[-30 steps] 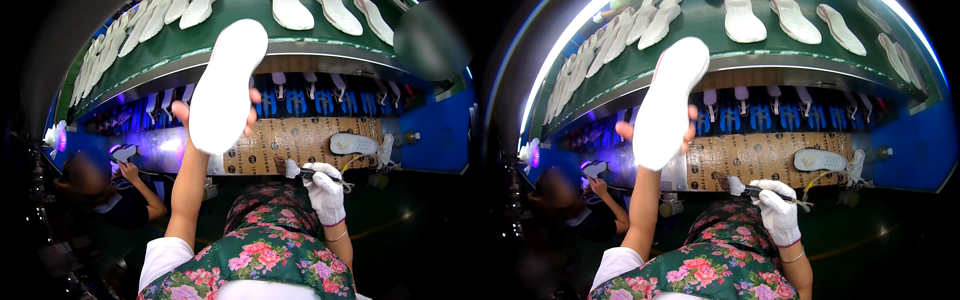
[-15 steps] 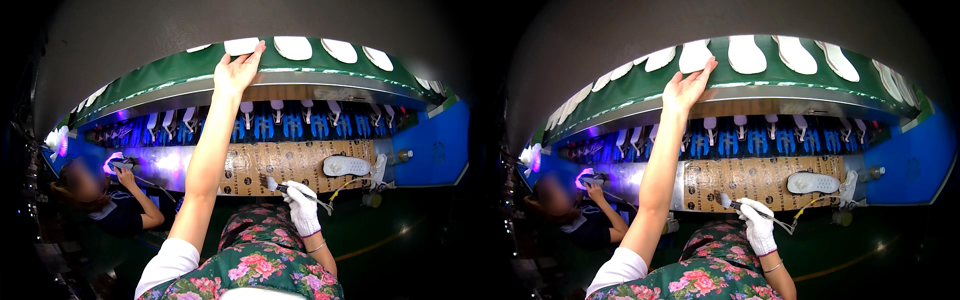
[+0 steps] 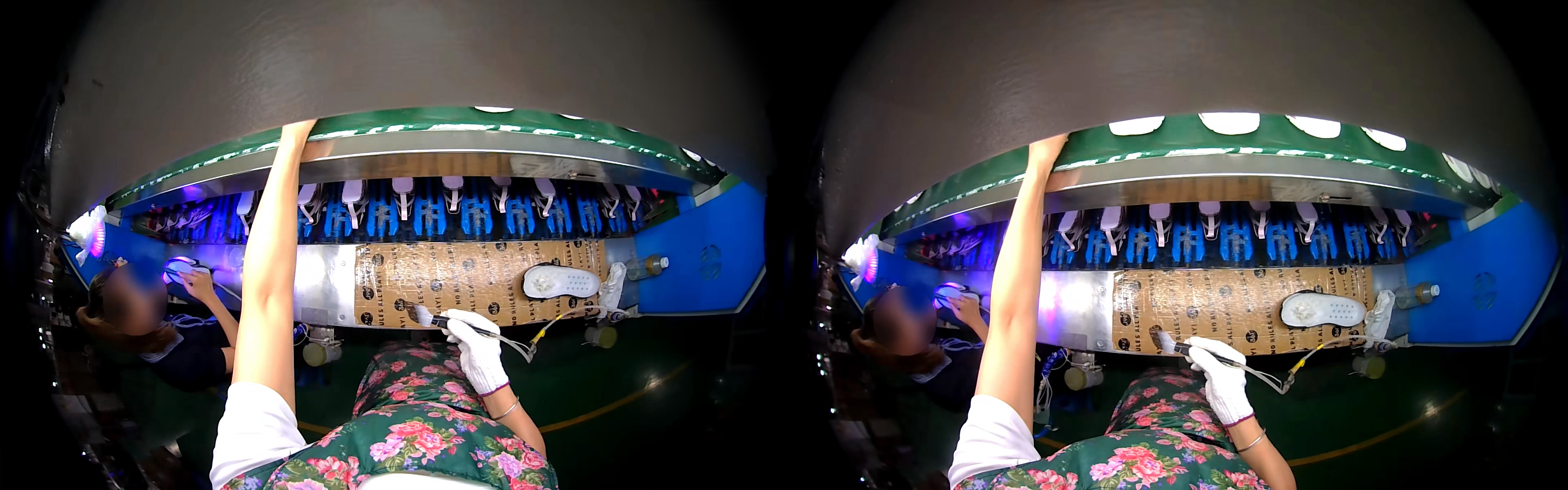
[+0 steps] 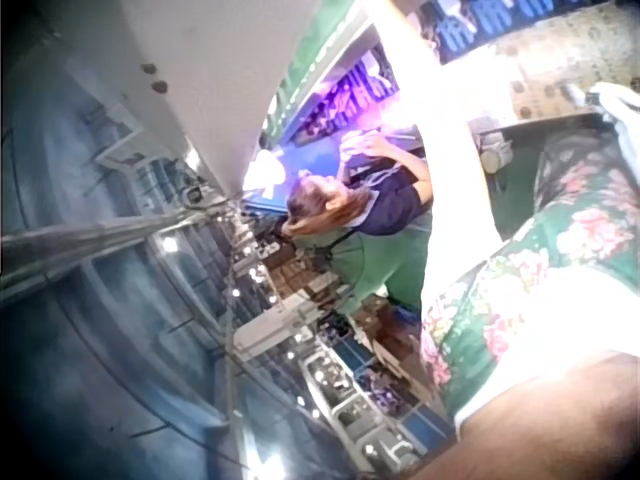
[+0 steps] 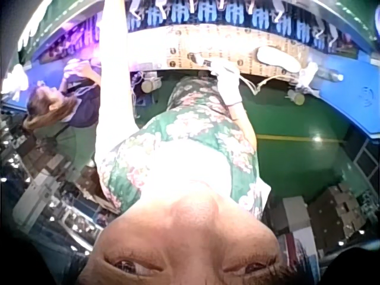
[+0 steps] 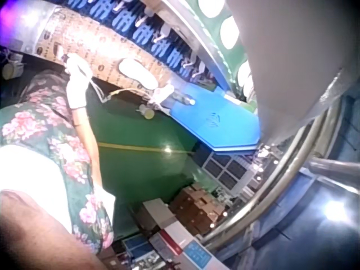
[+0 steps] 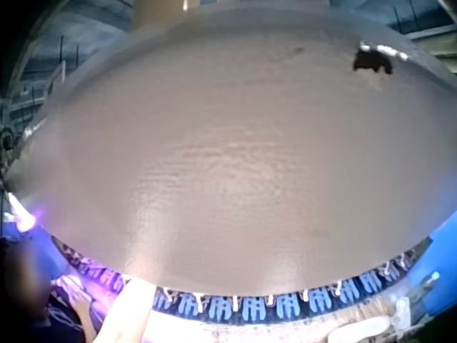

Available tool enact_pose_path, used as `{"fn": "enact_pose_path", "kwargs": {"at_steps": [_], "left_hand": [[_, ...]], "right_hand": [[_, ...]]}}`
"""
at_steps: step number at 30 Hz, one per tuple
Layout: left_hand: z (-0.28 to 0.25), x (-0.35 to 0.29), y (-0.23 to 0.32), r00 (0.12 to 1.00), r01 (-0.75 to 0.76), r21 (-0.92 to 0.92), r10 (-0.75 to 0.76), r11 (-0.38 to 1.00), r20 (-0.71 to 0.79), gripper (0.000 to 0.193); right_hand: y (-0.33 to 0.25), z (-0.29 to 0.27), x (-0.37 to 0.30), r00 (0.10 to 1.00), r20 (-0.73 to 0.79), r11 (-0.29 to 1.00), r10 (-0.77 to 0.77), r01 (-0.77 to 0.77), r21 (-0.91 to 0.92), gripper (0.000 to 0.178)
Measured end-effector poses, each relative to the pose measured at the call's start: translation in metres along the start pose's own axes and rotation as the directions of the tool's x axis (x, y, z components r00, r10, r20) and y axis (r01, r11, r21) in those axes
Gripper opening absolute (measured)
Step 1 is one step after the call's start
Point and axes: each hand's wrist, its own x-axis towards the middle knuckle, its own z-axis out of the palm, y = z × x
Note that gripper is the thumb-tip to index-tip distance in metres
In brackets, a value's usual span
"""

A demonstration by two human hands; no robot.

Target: The person applies glue onto shoe soles using a brush applicator tool and places the glued soles onto an upper conveyor belt.

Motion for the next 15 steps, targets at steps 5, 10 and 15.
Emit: {"fn": "enact_pose_path", "kwargs": {"at_steps": [5,10,15], "left_hand": [[-0.048,-0.030,0.060,0.871,0.491,-0.544,-0.397,0.680,0.290,0.033],[-0.143,-0.100,0.062,0.921,0.174,-0.781,-0.380,0.600,-0.086,0.018],[-0.203,-0.144,0.060,0.804,0.243,-0.757,-0.563,0.606,-0.193,0.020]], "right_hand": [[0.000,-0.004,0.001,0.999,-0.052,1.000,-0.003,0.004,0.022,0.023],[-0.017,-0.011,0.006,0.998,-0.048,0.999,-0.044,0.045,0.007,0.022],[-0.035,-0.011,0.012,0.996,-0.020,0.995,-0.093,0.093,0.034,0.023]]}}
